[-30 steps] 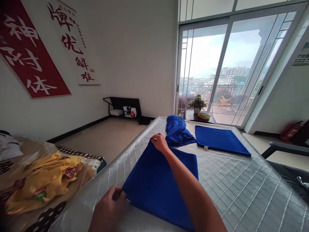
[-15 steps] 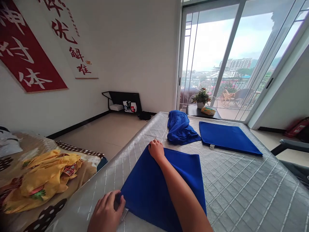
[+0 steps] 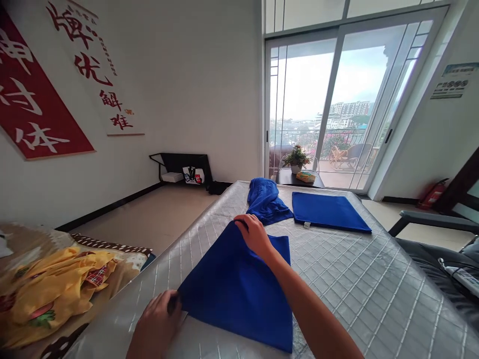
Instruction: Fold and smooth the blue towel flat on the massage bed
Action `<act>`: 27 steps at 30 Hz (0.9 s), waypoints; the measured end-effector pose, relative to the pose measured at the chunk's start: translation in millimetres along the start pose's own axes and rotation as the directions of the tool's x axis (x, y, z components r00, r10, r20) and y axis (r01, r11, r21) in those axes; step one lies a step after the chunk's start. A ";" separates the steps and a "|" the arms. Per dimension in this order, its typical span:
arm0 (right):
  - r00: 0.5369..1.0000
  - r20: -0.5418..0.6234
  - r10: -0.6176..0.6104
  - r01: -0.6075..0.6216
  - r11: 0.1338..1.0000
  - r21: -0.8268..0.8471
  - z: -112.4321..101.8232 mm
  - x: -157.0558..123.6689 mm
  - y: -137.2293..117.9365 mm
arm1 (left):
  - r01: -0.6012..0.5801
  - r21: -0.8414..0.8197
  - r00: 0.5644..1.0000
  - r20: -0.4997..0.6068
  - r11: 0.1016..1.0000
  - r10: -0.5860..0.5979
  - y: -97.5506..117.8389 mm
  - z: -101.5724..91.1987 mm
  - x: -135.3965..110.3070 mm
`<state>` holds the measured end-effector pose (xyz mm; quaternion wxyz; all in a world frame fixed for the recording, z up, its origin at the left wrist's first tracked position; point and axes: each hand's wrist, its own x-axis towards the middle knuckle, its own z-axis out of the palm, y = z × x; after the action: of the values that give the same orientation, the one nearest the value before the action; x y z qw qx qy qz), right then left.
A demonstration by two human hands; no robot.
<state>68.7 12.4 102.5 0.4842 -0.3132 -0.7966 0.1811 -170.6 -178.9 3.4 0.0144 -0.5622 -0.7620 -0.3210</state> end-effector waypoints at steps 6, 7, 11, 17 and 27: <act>0.990 0.138 0.015 -0.023 0.998 0.054 -67.9 -22.6 -27.2 | 0.020 -0.087 1.000 -0.012 0.996 -0.021 7.5 -9.3 -4.0; 0.986 0.166 0.016 -0.025 0.998 0.056 -73.8 -23.7 -28.2 | 0.024 -0.096 0.999 -0.040 0.995 -0.028 8.3 -11.5 -4.0; 0.988 0.154 0.012 -0.023 0.997 0.072 -97.1 -22.1 -29.3 | 0.042 -0.123 0.984 -0.168 0.992 -0.062 19.6 -30.3 6.7; 0.991 -0.109 0.079 -0.059 0.983 0.176 -154.6 -23.6 -48.1 | -0.183 -0.113 0.900 -0.419 0.977 0.120 80.3 -80.6 53.1; 0.828 -0.546 0.126 -0.005 0.976 0.217 -227.7 -44.4 -70.5 | -0.460 -0.150 0.694 -0.675 0.875 0.249 195.8 -124.2 84.7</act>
<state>262.3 -72.9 221.0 0.7181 -0.3278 -0.5868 0.1803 -74.3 -138.2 226.9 0.2463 -0.5522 -0.5266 -0.5975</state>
